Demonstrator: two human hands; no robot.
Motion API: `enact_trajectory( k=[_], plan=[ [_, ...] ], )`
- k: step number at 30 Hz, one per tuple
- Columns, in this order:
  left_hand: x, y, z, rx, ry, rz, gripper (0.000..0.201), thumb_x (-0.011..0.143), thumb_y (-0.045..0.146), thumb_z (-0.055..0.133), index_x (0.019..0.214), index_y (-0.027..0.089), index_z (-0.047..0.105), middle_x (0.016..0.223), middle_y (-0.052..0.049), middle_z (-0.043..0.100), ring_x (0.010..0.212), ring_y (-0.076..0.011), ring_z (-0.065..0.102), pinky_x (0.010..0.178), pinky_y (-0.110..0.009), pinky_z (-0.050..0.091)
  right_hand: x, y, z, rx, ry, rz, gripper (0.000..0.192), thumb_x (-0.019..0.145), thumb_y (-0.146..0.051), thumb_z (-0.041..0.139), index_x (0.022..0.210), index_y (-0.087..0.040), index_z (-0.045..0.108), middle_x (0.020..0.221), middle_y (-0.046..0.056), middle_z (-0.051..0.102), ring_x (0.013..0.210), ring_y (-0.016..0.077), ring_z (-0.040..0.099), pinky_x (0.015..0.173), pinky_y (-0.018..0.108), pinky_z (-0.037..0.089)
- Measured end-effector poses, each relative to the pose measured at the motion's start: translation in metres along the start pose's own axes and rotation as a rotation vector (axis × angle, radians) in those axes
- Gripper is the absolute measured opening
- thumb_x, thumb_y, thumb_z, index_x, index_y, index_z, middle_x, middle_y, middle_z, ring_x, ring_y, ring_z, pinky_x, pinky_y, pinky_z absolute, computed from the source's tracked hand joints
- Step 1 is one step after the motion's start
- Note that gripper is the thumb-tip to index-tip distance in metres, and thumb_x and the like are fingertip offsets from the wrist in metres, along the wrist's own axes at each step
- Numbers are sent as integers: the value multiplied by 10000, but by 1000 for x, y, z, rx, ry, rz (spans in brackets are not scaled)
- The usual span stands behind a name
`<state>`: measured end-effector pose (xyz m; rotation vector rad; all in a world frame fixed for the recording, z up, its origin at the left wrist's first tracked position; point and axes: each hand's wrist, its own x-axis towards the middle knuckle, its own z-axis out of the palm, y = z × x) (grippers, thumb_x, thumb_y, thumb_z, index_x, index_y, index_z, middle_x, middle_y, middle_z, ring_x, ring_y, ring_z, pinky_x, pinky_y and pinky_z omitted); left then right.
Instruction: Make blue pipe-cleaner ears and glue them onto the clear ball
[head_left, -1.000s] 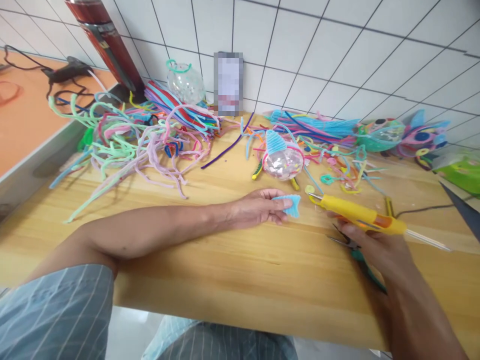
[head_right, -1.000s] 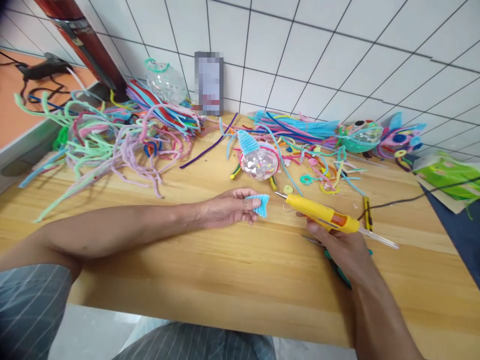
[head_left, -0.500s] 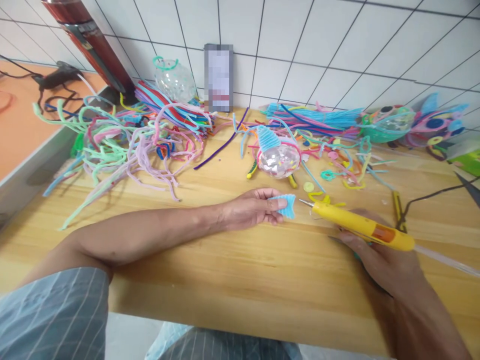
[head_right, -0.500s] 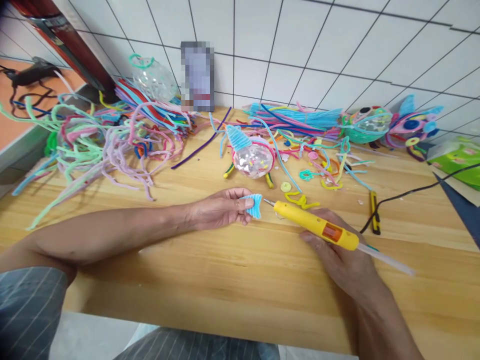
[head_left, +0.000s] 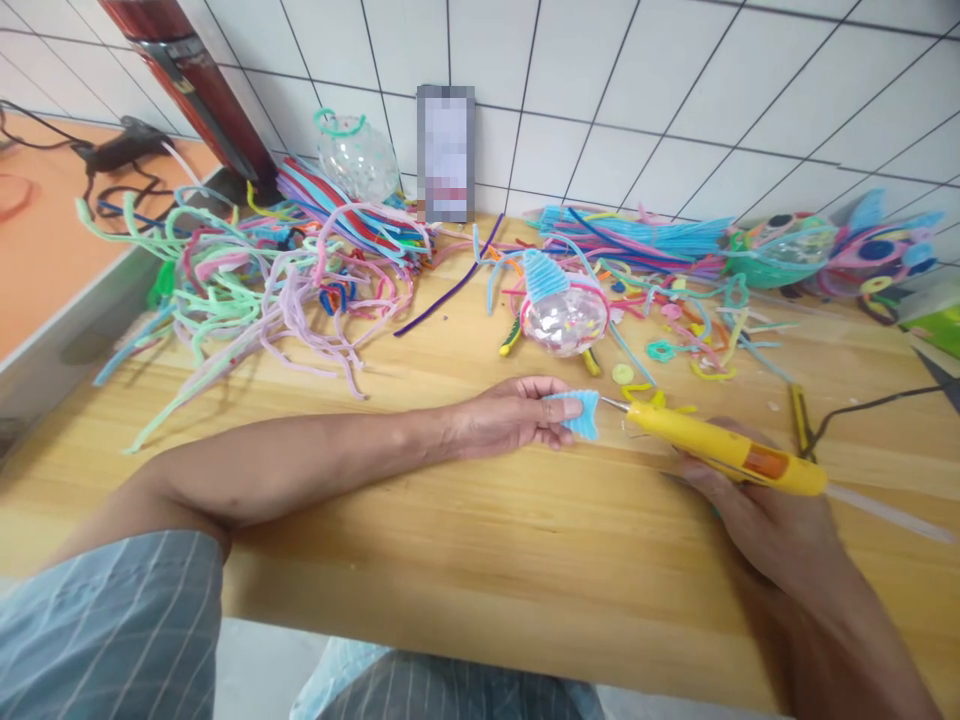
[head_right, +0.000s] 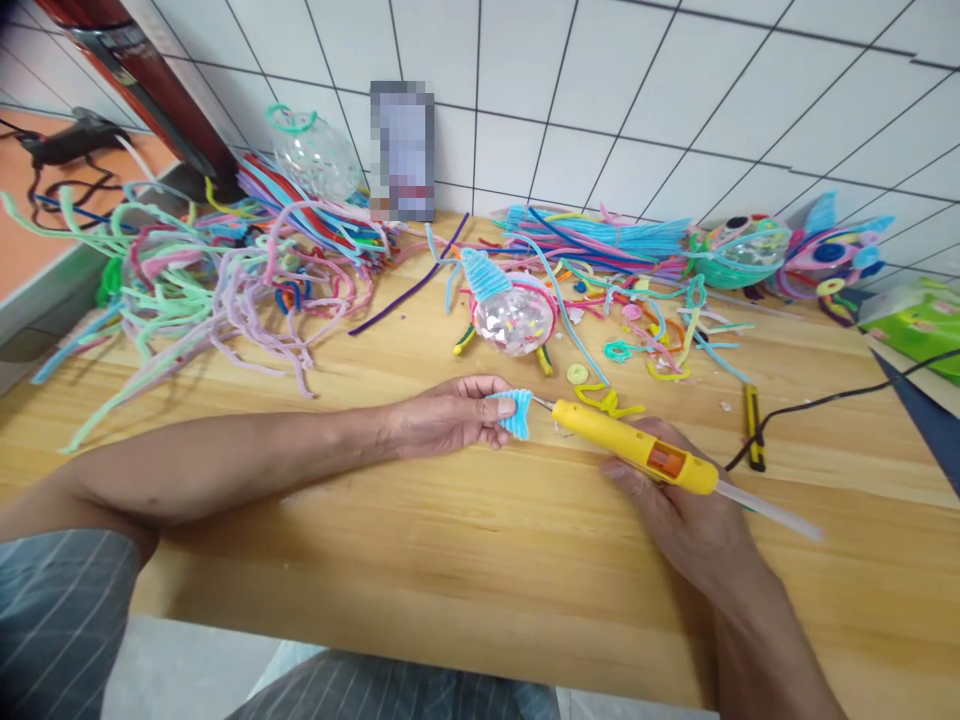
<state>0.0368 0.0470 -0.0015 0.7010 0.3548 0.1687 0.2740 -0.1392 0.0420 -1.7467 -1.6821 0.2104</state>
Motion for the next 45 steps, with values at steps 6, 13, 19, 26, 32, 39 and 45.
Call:
enact_trajectory(
  k=[6,13,19,26,32,39,45],
  plan=[
    [-1,1,1,-2,12,-4,577,615,452,1083,940,151,714,818,-12,803,697,-106,750,688,-236,546,0,-2,-2,17,-5,77,47,929,-390,686,963,-361,701,897,-28,756,817,264,768,755,383,667],
    [-1,2,2,11,-1,-1,567,618,470,1078,904,149,707,800,-5,792,682,-93,731,685,-233,539,0,-3,-2,5,-19,104,54,916,-389,679,945,-347,698,896,-20,769,832,262,765,768,379,670],
    [-1,2,3,21,6,-2,591,608,480,1081,909,140,703,809,-14,791,680,-93,723,689,-239,534,0,-1,-3,-16,-20,80,54,928,-388,685,946,-339,697,900,-22,780,823,252,772,754,365,668],
    [-1,1,3,29,3,7,594,611,500,1075,911,145,704,817,-21,798,687,-99,727,695,-243,533,1,-3,-2,11,-21,130,72,901,-416,695,907,-344,695,863,-18,764,799,273,759,733,394,671],
    [0,1,2,25,1,4,590,614,496,1074,916,147,707,819,-15,797,685,-95,730,692,-239,537,2,-5,-2,20,-20,91,27,907,-375,697,922,-352,693,859,-26,747,795,260,749,740,377,668],
    [-1,2,2,17,1,0,576,621,484,1074,917,149,710,816,-11,800,685,-95,733,693,-238,538,0,-2,-2,9,-25,131,67,904,-409,692,936,-351,702,895,-16,763,822,270,761,772,401,680],
    [-1,2,3,3,5,-3,589,594,481,1084,904,145,713,804,-9,797,679,-95,734,679,-233,544,-2,0,-3,5,-23,106,55,915,-385,690,950,-346,709,899,-23,769,828,259,769,778,387,681]
  ],
)
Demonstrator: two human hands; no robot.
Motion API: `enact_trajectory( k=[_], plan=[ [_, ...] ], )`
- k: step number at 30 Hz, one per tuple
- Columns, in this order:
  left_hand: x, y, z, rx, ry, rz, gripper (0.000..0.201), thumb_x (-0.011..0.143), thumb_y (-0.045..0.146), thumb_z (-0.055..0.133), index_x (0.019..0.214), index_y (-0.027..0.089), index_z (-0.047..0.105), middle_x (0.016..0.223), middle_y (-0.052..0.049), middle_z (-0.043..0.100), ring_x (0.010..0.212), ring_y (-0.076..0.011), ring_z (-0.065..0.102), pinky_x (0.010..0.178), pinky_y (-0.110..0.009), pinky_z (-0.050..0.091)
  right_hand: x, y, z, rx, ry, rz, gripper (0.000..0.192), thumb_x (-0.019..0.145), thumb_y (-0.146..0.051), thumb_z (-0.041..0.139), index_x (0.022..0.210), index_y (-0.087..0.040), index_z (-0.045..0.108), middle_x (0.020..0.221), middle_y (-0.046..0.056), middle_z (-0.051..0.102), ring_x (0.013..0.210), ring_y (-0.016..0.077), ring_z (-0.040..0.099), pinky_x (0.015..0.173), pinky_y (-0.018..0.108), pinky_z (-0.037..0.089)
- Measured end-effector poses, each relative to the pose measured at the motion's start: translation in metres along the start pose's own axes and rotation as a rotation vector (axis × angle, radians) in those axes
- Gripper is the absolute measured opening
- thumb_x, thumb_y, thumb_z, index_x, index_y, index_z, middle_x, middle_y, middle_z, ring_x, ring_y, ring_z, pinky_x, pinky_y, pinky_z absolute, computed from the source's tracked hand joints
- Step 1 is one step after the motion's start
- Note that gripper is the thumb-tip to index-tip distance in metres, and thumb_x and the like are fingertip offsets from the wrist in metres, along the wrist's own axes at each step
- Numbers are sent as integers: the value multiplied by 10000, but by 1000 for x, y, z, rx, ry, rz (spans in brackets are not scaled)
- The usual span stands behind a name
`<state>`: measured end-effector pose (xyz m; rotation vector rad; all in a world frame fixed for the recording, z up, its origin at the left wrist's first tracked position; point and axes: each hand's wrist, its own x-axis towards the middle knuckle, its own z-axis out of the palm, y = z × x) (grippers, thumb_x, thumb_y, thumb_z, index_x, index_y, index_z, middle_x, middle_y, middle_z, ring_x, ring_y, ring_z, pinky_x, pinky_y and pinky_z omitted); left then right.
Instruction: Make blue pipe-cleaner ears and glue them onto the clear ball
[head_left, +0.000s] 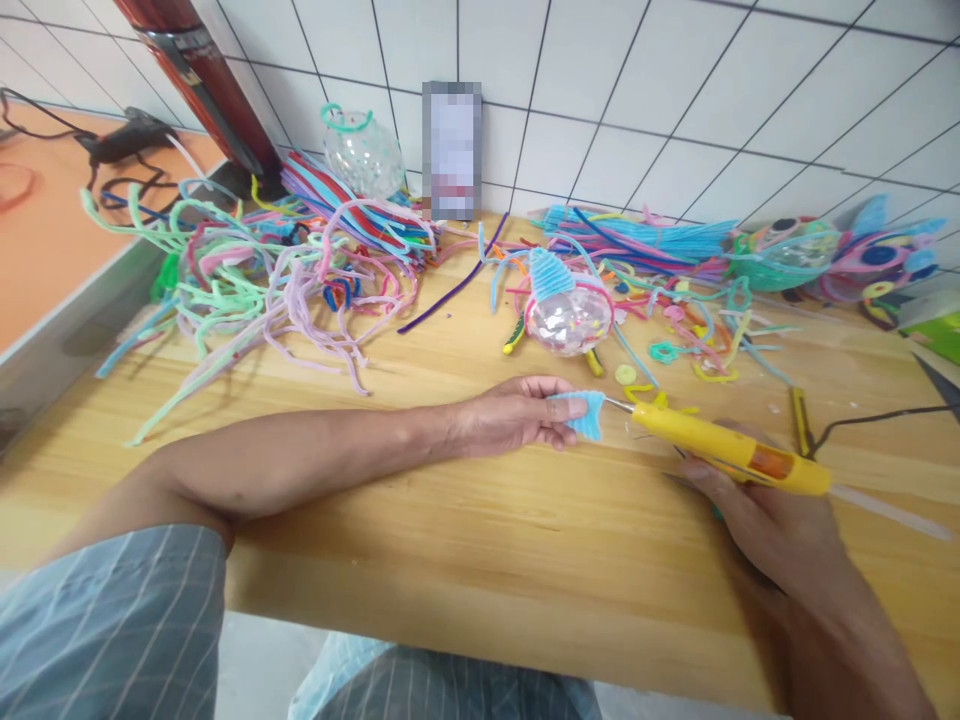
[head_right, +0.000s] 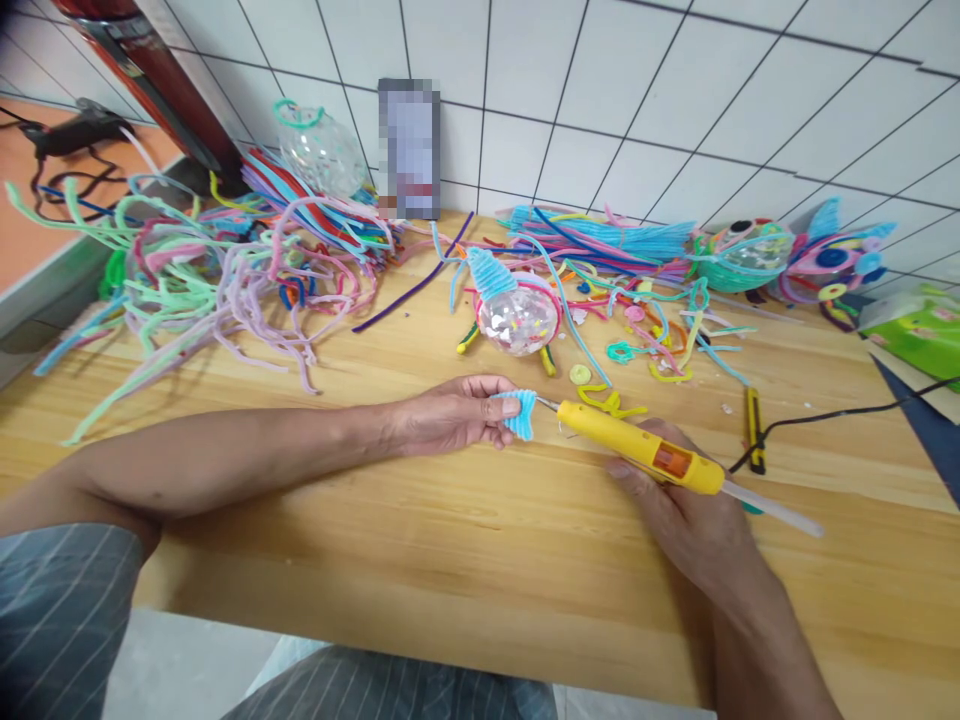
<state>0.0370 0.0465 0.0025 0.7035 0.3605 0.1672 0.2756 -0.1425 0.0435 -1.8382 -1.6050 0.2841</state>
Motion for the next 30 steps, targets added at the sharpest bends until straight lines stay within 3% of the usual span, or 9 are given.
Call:
enact_trajectory(
  k=[6,16,30],
  plan=[
    [1,-1,-3,-10,0,-2,579,609,468,1083,923,148,717,837,-21,806,703,-104,744,698,-237,542,-4,5,1,-15,42,13,79,909,-411,709,952,-350,734,956,-12,785,905,276,779,906,427,681],
    [0,1,-2,-44,5,39,569,623,428,1083,932,138,703,851,-5,794,694,-101,743,662,-232,543,3,-7,-2,-1,-11,-106,58,945,-324,673,974,-361,707,893,-44,767,828,231,780,771,328,670],
    [0,1,-3,-70,20,64,531,667,420,1066,928,141,697,842,4,785,672,-85,730,651,-220,559,3,-9,-4,-58,-52,-211,91,1007,-274,633,997,-359,663,884,-58,719,764,192,738,743,274,633]
  ],
)
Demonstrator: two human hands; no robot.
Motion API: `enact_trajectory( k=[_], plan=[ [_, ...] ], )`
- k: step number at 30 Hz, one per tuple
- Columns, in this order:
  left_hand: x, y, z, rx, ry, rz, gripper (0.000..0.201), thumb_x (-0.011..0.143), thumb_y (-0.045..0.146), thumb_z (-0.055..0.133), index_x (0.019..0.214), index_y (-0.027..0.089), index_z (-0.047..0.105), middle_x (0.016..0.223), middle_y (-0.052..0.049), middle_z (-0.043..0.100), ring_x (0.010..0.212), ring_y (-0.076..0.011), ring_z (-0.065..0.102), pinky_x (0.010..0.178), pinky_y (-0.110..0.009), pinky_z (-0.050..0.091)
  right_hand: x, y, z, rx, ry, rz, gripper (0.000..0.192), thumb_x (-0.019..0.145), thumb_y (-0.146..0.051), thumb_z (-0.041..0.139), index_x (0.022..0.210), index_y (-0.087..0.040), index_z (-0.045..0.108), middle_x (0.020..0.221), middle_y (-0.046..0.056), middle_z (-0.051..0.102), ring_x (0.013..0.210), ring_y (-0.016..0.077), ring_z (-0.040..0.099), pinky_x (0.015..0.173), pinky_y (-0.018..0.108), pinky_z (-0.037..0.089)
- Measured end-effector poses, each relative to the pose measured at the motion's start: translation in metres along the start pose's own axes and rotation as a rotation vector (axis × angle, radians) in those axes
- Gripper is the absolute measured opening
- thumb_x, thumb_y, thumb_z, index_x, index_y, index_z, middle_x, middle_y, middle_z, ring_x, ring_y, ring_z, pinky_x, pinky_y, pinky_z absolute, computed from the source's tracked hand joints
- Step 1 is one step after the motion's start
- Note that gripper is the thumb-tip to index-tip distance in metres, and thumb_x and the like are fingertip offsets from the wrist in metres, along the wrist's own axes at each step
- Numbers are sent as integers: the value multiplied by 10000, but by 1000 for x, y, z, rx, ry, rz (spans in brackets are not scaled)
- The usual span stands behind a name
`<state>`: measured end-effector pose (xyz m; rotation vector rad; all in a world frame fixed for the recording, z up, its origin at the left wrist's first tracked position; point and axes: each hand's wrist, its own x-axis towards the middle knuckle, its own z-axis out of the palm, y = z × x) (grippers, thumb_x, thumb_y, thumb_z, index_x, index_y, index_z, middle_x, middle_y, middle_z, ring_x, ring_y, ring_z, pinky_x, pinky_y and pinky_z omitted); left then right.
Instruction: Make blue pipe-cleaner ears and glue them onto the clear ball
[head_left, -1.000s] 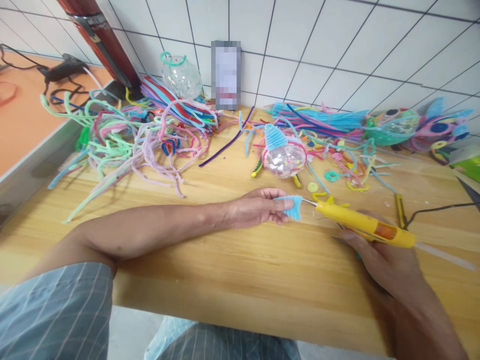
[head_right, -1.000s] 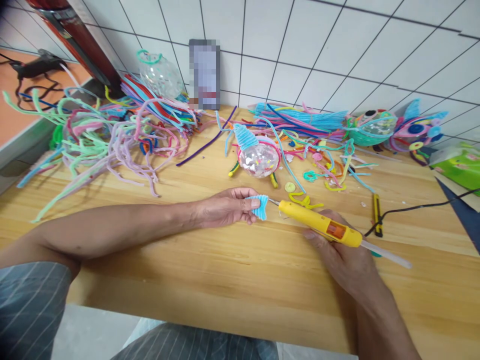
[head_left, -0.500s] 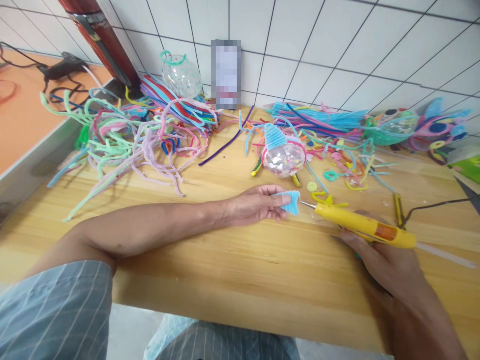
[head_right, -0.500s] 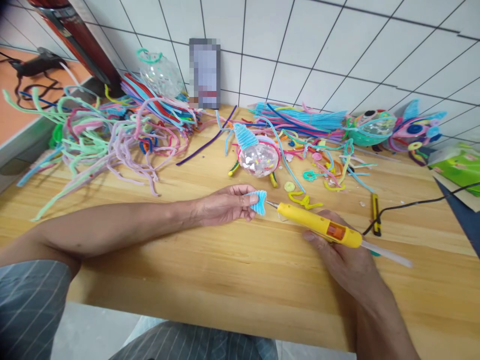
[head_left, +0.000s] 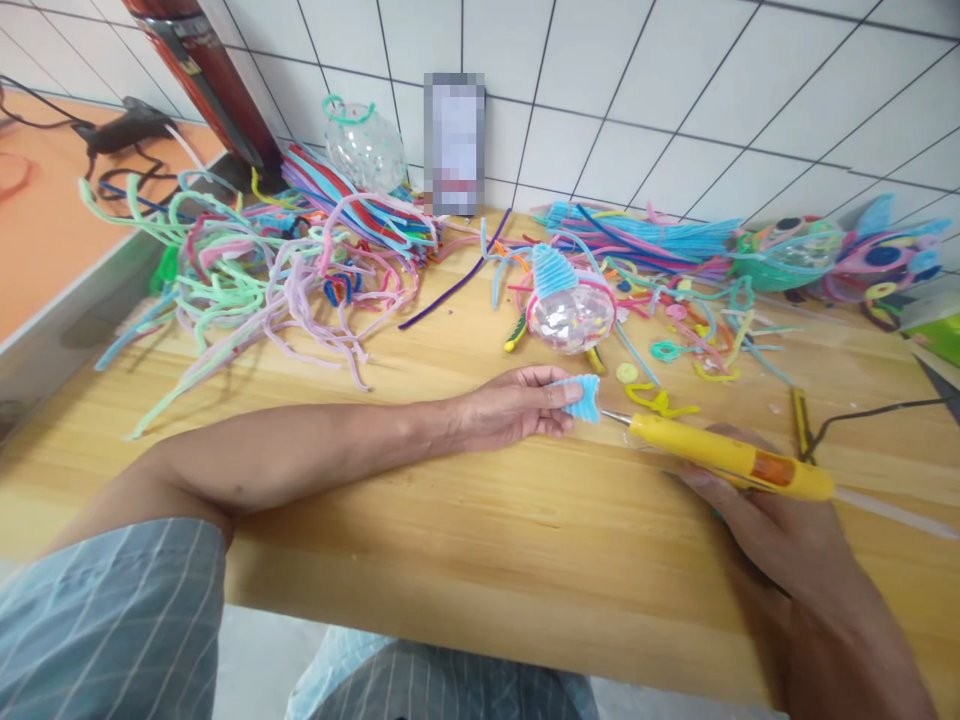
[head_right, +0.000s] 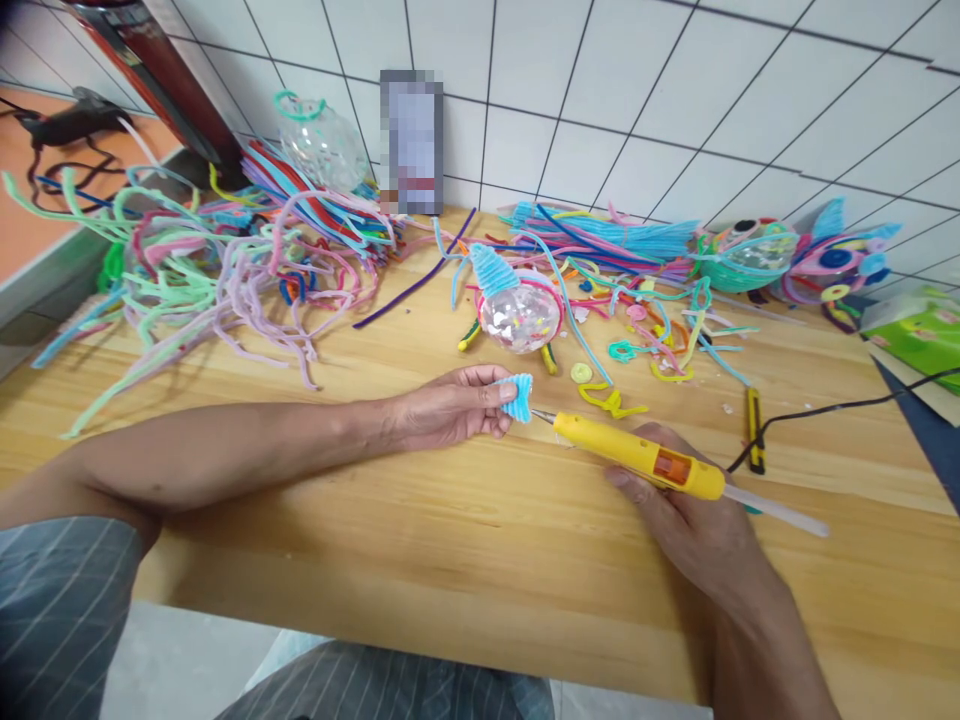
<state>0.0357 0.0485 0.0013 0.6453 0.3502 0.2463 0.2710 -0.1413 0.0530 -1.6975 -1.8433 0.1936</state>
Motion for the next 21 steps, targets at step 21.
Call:
enact_trajectory(
  k=[21],
  plan=[
    [0,0,0,7,2,18,569,630,463,1077,913,153,693,798,32,756,648,-71,716,647,-201,554,-7,6,0,63,-45,155,102,998,-404,658,929,-343,703,865,24,734,747,272,734,670,404,630]
  ],
)
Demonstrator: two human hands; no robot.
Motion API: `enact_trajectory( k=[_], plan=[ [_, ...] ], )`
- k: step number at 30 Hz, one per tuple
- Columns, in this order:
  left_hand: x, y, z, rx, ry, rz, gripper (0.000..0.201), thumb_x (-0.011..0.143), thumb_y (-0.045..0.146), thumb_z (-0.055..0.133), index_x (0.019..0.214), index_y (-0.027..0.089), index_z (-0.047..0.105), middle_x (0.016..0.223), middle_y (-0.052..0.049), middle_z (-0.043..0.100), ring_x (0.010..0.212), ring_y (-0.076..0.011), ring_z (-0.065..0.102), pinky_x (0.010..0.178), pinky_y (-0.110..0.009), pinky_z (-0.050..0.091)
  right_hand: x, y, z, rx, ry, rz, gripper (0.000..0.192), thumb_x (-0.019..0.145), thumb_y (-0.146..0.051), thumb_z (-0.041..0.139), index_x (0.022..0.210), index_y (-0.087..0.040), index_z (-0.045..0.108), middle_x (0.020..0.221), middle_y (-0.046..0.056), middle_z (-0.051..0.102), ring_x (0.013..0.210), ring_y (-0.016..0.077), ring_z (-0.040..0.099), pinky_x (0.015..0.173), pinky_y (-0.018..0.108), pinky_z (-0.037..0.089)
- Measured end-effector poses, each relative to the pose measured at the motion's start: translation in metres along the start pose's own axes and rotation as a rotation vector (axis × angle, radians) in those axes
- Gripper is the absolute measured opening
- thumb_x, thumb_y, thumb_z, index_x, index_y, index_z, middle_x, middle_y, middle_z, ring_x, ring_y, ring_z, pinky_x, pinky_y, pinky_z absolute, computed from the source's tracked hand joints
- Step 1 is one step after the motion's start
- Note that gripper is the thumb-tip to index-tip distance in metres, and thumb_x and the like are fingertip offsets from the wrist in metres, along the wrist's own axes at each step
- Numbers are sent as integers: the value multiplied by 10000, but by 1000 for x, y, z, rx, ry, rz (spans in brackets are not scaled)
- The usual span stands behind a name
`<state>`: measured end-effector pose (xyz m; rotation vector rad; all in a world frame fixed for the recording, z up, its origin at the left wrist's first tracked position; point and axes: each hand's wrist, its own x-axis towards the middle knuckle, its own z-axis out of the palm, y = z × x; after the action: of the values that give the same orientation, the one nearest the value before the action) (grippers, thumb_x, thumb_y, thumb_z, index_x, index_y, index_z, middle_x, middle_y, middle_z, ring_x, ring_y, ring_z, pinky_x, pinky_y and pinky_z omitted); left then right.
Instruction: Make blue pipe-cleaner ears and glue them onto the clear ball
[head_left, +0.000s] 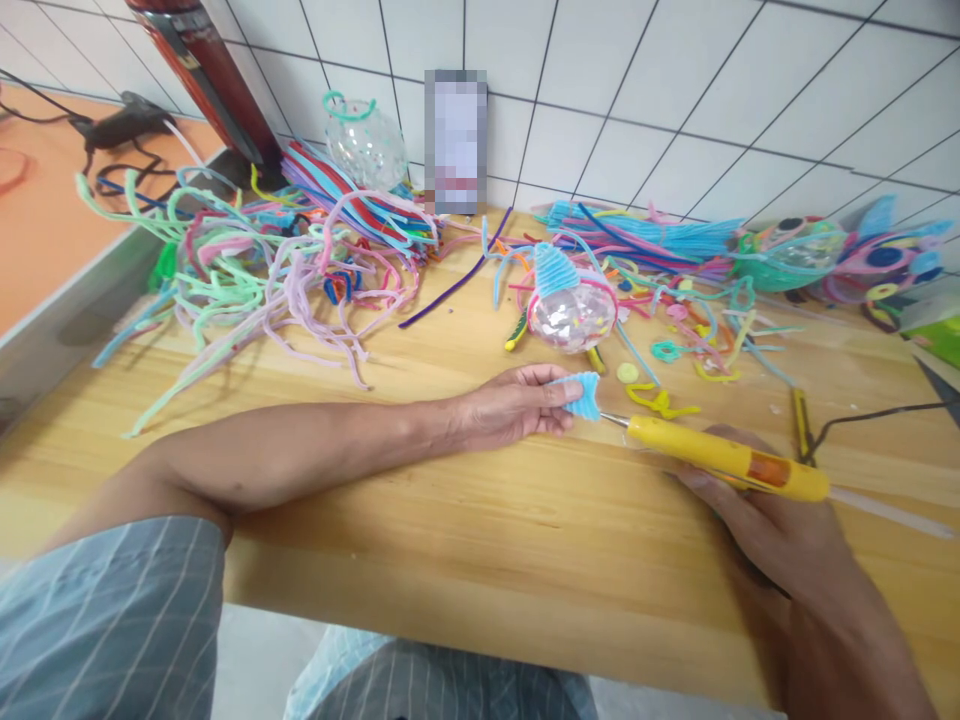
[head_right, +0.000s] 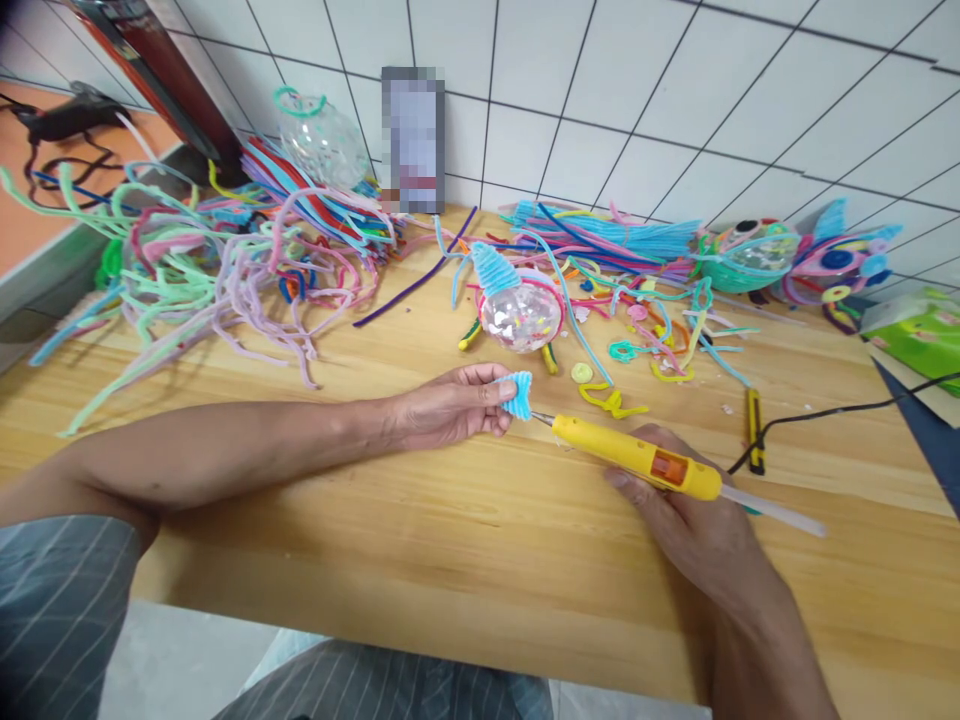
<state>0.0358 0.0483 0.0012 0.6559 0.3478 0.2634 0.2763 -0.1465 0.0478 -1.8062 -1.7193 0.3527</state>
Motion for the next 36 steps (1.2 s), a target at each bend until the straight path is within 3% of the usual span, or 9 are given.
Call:
enact_trajectory(
  k=[6,18,24,29,33,36],
  plan=[
    [0,-2,-1,0,-12,13,538,678,453,1058,936,152,695,822,27,759,660,-69,715,656,-208,553,-1,2,-1,17,-23,0,65,1012,-394,662,992,-339,692,883,8,726,740,243,720,660,372,609],
    [-1,1,4,89,30,81,586,635,522,1060,915,151,704,805,26,728,652,-65,669,656,-215,528,0,-1,-3,12,-32,20,143,1000,-457,676,922,-341,708,867,17,745,756,264,738,656,389,606],
    [-5,10,7,474,55,304,536,792,630,926,934,147,744,737,8,697,667,-89,615,711,-250,514,-2,-2,-9,77,-74,46,181,985,-495,690,919,-331,725,861,10,747,762,255,732,660,373,616],
    [-10,26,15,827,72,496,396,889,566,848,948,177,801,866,-30,740,735,-114,626,745,-259,513,-2,1,-12,92,-40,108,260,956,-548,712,947,-298,783,956,50,781,890,284,762,844,407,657],
    [-13,36,24,1006,137,594,329,890,518,846,983,205,813,999,-64,801,883,-169,698,837,-282,541,2,-1,-24,78,81,335,383,910,-620,696,930,-248,788,892,81,801,847,315,747,771,433,637],
    [-17,43,32,1104,143,627,274,906,471,830,990,211,812,1004,-65,818,909,-182,717,836,-281,545,1,7,-48,-13,224,429,411,874,-605,700,973,-218,796,962,100,819,893,319,741,829,441,603]
  ],
)
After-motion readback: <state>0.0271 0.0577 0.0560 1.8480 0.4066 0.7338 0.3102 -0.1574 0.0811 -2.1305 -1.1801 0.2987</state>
